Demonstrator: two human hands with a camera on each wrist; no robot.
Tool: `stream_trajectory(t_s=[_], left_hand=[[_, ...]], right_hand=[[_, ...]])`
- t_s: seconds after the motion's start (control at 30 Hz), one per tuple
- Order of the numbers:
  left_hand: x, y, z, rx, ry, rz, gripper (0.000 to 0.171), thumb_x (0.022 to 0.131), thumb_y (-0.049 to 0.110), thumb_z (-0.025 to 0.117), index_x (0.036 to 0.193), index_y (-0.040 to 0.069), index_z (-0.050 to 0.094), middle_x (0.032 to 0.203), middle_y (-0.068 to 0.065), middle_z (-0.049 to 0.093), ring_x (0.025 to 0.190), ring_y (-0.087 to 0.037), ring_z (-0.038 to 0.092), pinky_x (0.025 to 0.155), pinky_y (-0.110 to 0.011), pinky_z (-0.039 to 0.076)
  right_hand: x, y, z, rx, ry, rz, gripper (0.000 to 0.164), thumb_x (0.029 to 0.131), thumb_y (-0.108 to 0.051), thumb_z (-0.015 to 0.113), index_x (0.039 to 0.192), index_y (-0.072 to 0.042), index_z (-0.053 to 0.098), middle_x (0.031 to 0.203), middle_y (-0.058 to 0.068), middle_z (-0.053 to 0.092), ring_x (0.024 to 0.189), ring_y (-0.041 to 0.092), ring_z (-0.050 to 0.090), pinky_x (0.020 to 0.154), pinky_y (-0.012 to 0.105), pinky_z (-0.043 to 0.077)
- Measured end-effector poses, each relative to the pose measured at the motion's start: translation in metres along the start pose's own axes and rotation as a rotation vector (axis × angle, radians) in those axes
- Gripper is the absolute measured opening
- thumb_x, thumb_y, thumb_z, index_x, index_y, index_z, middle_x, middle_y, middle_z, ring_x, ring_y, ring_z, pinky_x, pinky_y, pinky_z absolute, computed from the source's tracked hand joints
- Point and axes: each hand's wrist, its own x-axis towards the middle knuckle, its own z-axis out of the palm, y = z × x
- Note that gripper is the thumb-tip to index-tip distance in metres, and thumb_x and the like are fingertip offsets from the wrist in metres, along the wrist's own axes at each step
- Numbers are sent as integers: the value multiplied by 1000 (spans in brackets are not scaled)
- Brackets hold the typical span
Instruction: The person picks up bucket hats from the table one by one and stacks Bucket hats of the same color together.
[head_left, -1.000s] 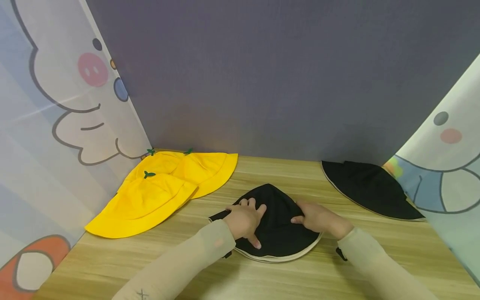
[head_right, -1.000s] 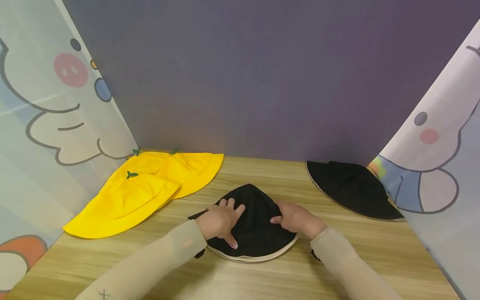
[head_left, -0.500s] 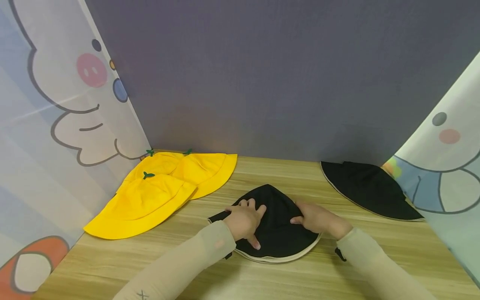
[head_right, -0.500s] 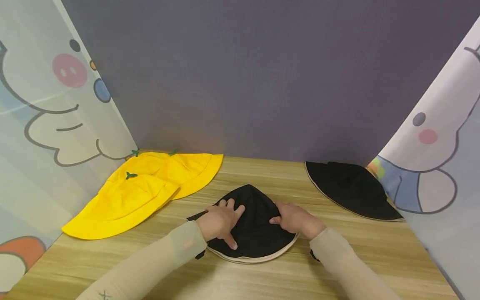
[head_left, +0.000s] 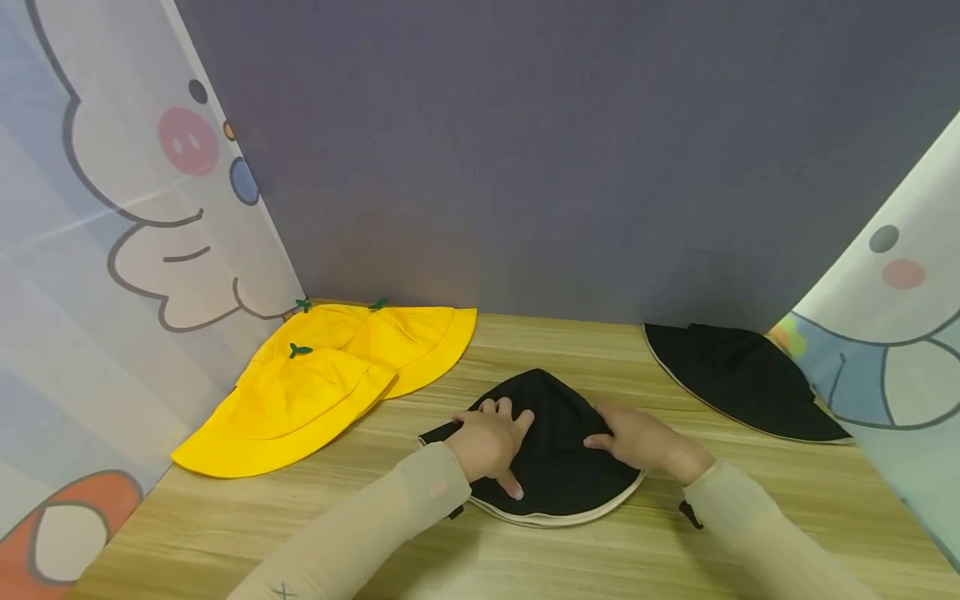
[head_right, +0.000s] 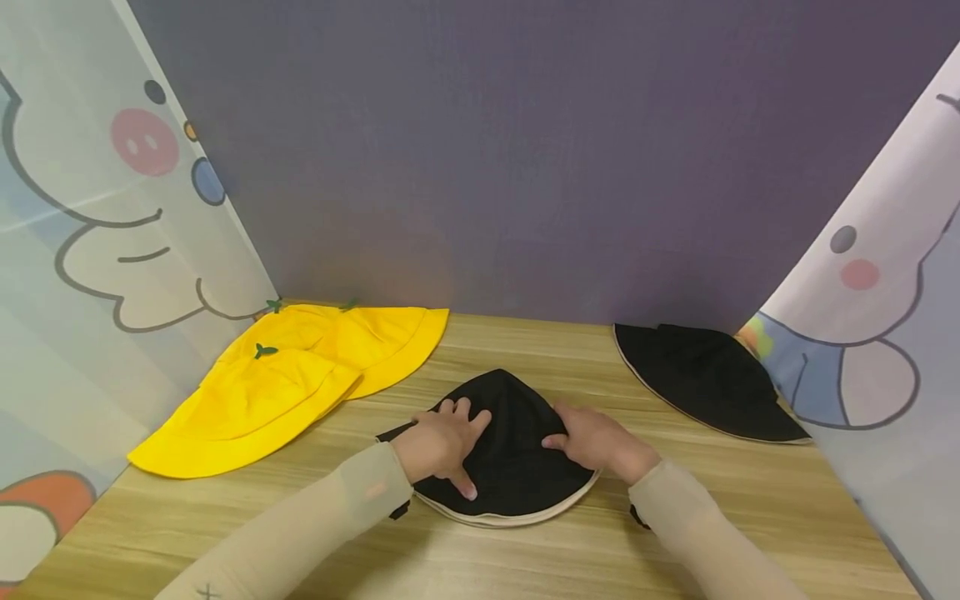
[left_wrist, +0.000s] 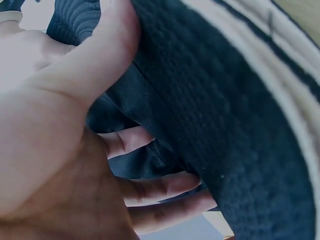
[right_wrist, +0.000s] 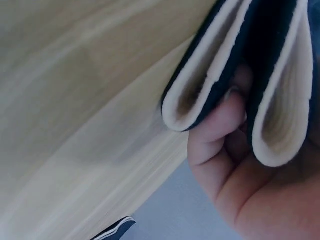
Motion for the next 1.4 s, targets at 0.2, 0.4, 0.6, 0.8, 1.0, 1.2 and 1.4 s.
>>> stream_trajectory(t_s=[0.2, 0.4, 0.6, 0.8, 1.0, 1.2, 1.4], left_hand=[[0, 0, -3, -6, -6, -2, 108, 45, 73, 70, 135, 31, 27, 127, -11, 35, 112, -35, 39, 76, -59, 44], [1, -3, 0, -24, 4, 22, 108, 46, 72, 71, 135, 31, 28, 130, -11, 34, 114, -34, 38, 78, -59, 43], [2, -8, 0, -22, 18, 49, 107, 46, 71, 72, 135, 32, 28, 131, -9, 33, 115, -32, 37, 80, -59, 42], [2, -8, -2, -23, 16, 54, 108, 46, 70, 72, 136, 31, 27, 132, -10, 33, 115, -33, 37, 80, -59, 42], [3, -4, -4, -26, 4, 36, 109, 45, 70, 73, 136, 31, 27, 132, -10, 33, 115, -33, 37, 80, -59, 42], [3, -3, -5, -15, -4, 24, 108, 45, 70, 74, 135, 32, 27, 130, -10, 33, 115, -33, 37, 79, -59, 43], [3, -1, -7, -5, -19, 13, 107, 45, 69, 74, 134, 32, 27, 129, -10, 33, 114, -33, 37, 80, -59, 43]], right_hand=[[-3, 1, -1, -17, 14, -24, 57, 89, -41, 55, 130, -3, 41, 121, 15, 53, 107, 28, 51, 85, 44, 44], [-4, 1, -4, 34, 2, -33, 53, 89, -39, 57, 126, -4, 44, 116, 12, 55, 105, 27, 52, 84, 44, 44], [-5, 4, -3, 77, -27, -53, 49, 89, -41, 56, 124, -7, 46, 110, 6, 58, 99, 21, 54, 81, 40, 45], [-3, 8, -4, 91, -31, -70, 45, 89, -41, 56, 120, -10, 48, 105, 1, 59, 94, 16, 55, 77, 37, 46], [-1, 11, -8, 77, -35, -96, 37, 88, -42, 57, 108, -10, 52, 89, -3, 57, 76, 11, 53, 66, 34, 46], [-3, 17, -14, 63, -3, -95, 29, 89, -41, 57, 88, -13, 49, 64, -3, 44, 52, 10, 39, 48, 28, 38], [-7, 27, -23, 74, 32, -41, 32, 91, -44, 50, 87, -12, 50, 60, -2, 44, 47, 11, 38, 45, 29, 37]])
